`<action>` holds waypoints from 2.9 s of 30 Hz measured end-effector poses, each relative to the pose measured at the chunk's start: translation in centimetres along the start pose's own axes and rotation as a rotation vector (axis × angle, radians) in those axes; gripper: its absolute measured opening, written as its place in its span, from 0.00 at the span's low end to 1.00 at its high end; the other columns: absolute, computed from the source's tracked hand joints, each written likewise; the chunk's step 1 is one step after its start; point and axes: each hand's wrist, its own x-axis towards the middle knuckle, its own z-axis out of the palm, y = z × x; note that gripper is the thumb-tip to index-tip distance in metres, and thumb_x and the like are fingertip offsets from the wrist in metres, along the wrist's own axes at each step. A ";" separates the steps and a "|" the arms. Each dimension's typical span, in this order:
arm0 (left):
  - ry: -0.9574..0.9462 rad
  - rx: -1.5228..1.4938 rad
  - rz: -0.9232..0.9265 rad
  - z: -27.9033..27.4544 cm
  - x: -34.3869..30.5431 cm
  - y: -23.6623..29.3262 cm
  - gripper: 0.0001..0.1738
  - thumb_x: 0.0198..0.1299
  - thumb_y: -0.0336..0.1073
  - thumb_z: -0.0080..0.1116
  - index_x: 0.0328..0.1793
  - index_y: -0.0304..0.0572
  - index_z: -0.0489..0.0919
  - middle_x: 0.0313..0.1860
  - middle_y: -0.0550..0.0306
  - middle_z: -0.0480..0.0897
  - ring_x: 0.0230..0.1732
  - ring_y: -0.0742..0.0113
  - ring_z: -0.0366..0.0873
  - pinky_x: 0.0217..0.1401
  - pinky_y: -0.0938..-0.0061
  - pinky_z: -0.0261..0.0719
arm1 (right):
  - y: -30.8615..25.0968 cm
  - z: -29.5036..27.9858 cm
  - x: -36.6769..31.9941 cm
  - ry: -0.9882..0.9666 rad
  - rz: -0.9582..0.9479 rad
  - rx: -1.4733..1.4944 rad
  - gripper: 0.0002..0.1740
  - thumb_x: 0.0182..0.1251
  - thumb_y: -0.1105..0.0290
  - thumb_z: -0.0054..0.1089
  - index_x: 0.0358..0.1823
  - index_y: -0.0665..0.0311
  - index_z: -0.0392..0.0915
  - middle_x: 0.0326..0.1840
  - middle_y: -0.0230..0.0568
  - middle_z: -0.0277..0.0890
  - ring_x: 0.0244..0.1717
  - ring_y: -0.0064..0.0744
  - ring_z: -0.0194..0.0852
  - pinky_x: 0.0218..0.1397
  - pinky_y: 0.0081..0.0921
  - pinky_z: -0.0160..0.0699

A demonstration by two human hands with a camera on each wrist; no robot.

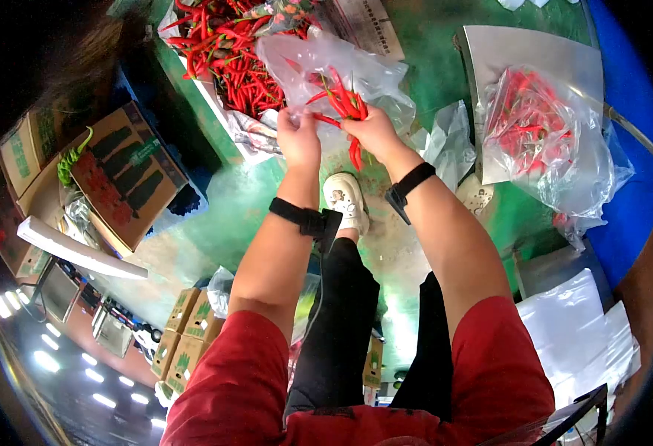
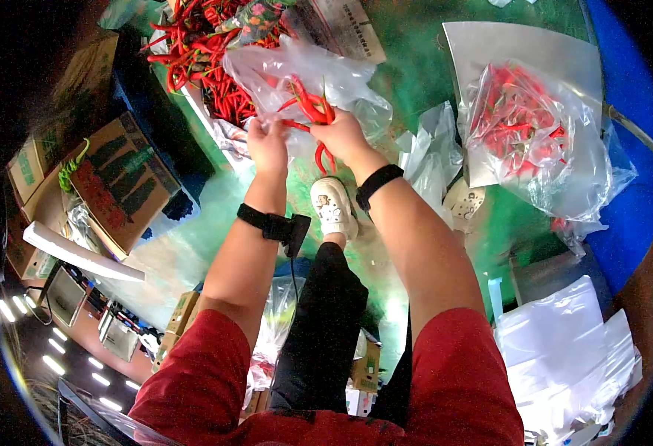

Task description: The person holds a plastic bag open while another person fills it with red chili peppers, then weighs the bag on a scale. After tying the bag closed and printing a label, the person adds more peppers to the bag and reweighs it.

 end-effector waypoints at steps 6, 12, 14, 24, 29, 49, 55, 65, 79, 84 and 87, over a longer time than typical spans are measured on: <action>-0.249 0.012 0.087 -1.7 -8.0 6.5 0.13 0.62 0.31 0.37 0.46 0.34 0.72 0.20 0.62 0.73 0.22 0.77 0.68 0.26 0.84 0.65 | -0.5 -0.3 2.6 0.057 0.097 0.268 0.10 0.50 0.73 0.57 0.36 0.66 0.73 0.18 0.31 0.69 0.13 0.22 0.61 0.16 0.20 0.60; -0.779 -0.419 -0.549 -1.8 -17.6 10.7 0.19 0.64 0.38 0.39 0.58 0.40 0.67 0.14 0.71 0.59 0.16 0.82 0.53 0.19 0.87 0.52 | -5.3 -3.6 2.1 0.360 -0.236 0.763 0.11 0.59 0.64 0.47 0.38 0.62 0.71 0.29 0.34 0.70 0.25 0.24 0.70 0.21 0.23 0.67; -0.661 -0.473 -0.509 -1.6 -16.7 10.6 0.19 0.64 0.38 0.37 0.60 0.41 0.65 0.14 0.71 0.59 0.16 0.82 0.52 0.19 0.87 0.51 | -6.4 -5.1 2.1 0.337 -0.401 0.847 0.15 0.64 0.58 0.41 0.39 0.62 0.70 0.33 0.33 0.69 0.28 0.25 0.71 0.24 0.25 0.70; -0.988 0.077 -0.291 0.9 -18.5 5.7 0.14 0.55 0.27 0.50 0.49 0.39 0.72 0.31 0.65 0.74 0.35 0.77 0.71 0.39 0.84 0.69 | -4.6 -8.6 5.9 0.326 -0.420 0.089 0.09 0.55 0.64 0.52 0.35 0.56 0.68 0.29 0.31 0.66 0.30 0.23 0.63 0.32 0.29 0.69; -0.324 -0.215 -0.285 0.5 -13.0 4.1 0.07 0.54 0.25 0.52 0.39 0.38 0.73 0.34 0.62 0.76 0.36 0.76 0.72 0.44 0.81 0.68 | -2.9 -8.2 2.2 0.355 0.198 0.185 0.16 0.47 0.73 0.54 0.40 0.64 0.70 0.38 0.45 0.73 0.32 0.38 0.72 0.27 0.36 0.72; -0.269 0.610 0.328 12.5 -20.5 14.3 0.31 0.37 0.26 0.58 0.53 0.39 0.65 0.44 0.47 0.73 0.48 0.53 0.70 0.52 0.65 0.65 | -35.1 -51.8 -47.0 1.374 -0.983 0.131 0.30 0.58 0.60 0.56 0.54 0.71 0.58 0.46 0.38 0.65 0.45 0.24 0.61 0.46 0.19 0.62; -0.407 0.479 0.146 18.6 -22.0 12.4 0.26 0.42 0.26 0.55 0.52 0.38 0.65 0.41 0.47 0.75 0.43 0.55 0.73 0.45 0.67 0.71 | -36.1 -55.7 -47.4 1.426 -0.869 0.107 0.23 0.58 0.62 0.56 0.48 0.68 0.61 0.42 0.42 0.69 0.43 0.27 0.66 0.44 0.24 0.65; -0.547 0.436 -0.022 20.0 -26.6 8.2 0.16 0.47 0.29 0.53 0.45 0.37 0.70 0.29 0.55 0.78 0.31 0.67 0.75 0.38 0.75 0.72 | -20.3 -51.9 -33.7 1.081 -0.360 -0.299 0.36 0.53 0.56 0.59 0.57 0.68 0.55 0.56 0.43 0.59 0.57 0.34 0.56 0.59 0.29 0.56; -0.546 0.658 0.052 7.2 -30.9 14.1 0.19 0.49 0.33 0.55 0.49 0.38 0.69 0.30 0.58 0.76 0.32 0.69 0.73 0.38 0.76 0.72 | -14.1 -27.6 -37.3 0.453 -0.162 0.576 0.09 0.57 0.64 0.55 0.27 0.63 0.73 0.15 0.23 0.58 0.16 0.13 0.52 0.19 0.14 0.53; -0.419 0.534 0.080 4.4 -34.7 19.4 0.28 0.49 0.38 0.58 0.55 0.40 0.65 0.42 0.48 0.74 0.43 0.60 0.72 0.45 0.70 0.70 | -17.5 -21.8 -53.5 0.228 -0.321 0.562 0.08 0.60 0.68 0.49 0.35 0.63 0.73 0.17 0.22 0.59 0.18 0.13 0.53 0.23 0.12 0.54; -0.480 0.483 0.048 2.5 -38.6 21.1 0.35 0.47 0.44 0.60 0.60 0.40 0.60 0.50 0.40 0.69 0.51 0.52 0.67 0.52 0.66 0.66 | -17.2 -16.4 -63.3 0.231 -0.419 0.655 0.10 0.61 0.68 0.47 0.40 0.63 0.73 0.21 0.22 0.63 0.20 0.13 0.54 0.25 0.11 0.55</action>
